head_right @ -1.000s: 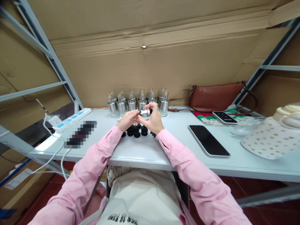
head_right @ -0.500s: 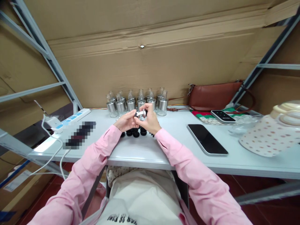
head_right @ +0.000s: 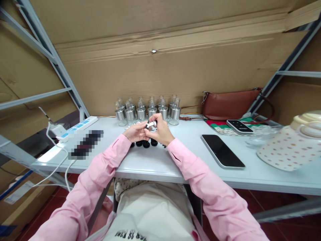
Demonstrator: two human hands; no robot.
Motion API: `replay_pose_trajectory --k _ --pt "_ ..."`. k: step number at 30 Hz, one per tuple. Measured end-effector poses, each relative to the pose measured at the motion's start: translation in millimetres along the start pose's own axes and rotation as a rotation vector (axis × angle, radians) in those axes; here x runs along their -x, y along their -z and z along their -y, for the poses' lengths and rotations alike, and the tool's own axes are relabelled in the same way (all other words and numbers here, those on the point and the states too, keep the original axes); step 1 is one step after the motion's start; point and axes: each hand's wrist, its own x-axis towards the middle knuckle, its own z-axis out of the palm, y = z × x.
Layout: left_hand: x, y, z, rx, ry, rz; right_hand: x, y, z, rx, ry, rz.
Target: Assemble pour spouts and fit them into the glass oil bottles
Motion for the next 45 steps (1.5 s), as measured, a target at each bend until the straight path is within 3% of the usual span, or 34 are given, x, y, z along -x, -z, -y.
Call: replay_pose_trajectory --k 7,13,21,37,45 --pt "-1.7 -0.9 1.4 0.037 -0.029 0.021 -0.5 -0.4 -0.4 -0.008 0.0 -0.051" --pt "-2.3 -2.2 -0.5 -0.012 -0.095 0.024 -1.9 1.8 -0.8 0.063 0.037 0.03" --pt "-7.4 -1.1 4.7 -0.011 -0.12 -0.061 -1.8 2.1 -5.1 0.127 -0.101 0.038" --pt "-8.2 -0.7 9.5 -0.094 -0.105 -0.049 -4.0 5.3 0.2 0.106 -0.007 0.053" --pt "-6.2 -3.0 4.6 -0.052 -0.167 -0.092 -6.0 1.3 -5.1 0.12 -0.032 0.038"
